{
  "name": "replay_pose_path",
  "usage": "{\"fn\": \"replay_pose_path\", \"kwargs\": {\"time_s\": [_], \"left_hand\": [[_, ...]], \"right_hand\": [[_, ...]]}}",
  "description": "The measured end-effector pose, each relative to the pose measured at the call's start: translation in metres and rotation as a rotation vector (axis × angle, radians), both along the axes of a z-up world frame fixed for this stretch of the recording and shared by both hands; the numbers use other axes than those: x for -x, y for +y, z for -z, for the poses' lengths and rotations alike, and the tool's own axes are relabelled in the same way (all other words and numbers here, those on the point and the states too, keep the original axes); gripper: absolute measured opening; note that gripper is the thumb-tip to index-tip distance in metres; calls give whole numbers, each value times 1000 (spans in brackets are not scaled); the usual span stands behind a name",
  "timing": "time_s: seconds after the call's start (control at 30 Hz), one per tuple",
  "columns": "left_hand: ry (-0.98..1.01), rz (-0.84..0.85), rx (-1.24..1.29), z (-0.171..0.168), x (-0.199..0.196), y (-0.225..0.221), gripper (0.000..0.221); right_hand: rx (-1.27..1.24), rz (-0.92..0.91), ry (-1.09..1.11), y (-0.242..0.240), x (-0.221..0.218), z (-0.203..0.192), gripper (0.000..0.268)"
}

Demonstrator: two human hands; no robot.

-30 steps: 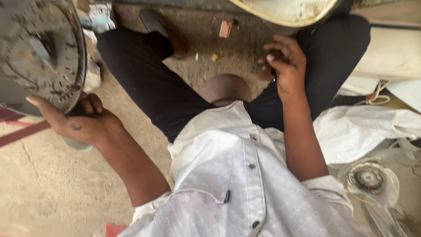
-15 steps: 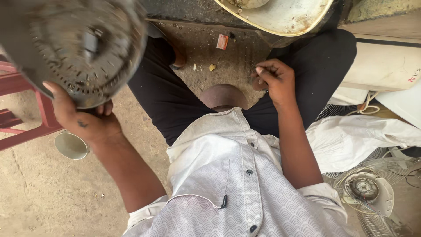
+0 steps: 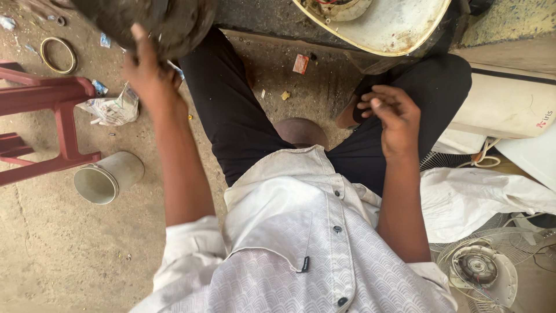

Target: The person sits on the floor and works on a disassembled ceiling fan. They clean the interior of the fan housing, handle the motor and wiring, and then install a new black plastic base cover, securing it with screws and connecting the power cord.

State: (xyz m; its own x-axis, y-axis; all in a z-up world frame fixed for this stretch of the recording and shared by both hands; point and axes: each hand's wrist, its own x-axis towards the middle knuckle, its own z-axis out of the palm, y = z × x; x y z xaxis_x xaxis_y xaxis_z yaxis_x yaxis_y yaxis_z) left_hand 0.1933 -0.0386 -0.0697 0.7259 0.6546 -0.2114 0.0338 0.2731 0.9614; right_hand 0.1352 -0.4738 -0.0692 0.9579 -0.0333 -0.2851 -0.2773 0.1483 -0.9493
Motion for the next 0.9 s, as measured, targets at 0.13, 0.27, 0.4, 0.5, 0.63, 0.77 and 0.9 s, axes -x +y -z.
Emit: {"fn": "replay_pose_path", "kwargs": {"time_s": [0.13,0.27,0.4,0.5,0.63,0.77,0.9], "left_hand": [[-74,54,89,44,-53,-7,41],[-119,165,135,64,-83,-3,40],[4,279,226,52,-92,3,44],[126,286,196,34,-69,-17,40],[151,417,170,18,-4,-86,34],[179,676,468,12,42,-160,42],[150,849,461,5,55,-195,35]], "right_hand": [[-191,58,0,-9,-8,5,23],[-208,76,18,-12,-10,6,24],[-184,75,26,-11,-11,9,24],[-194,78,19,-11,-9,8,26],[-137,99,52,-1,-10,3,18],[70,-60,60,25,-4,-2,28],[125,-227,87,49,5,-8,24]]}}
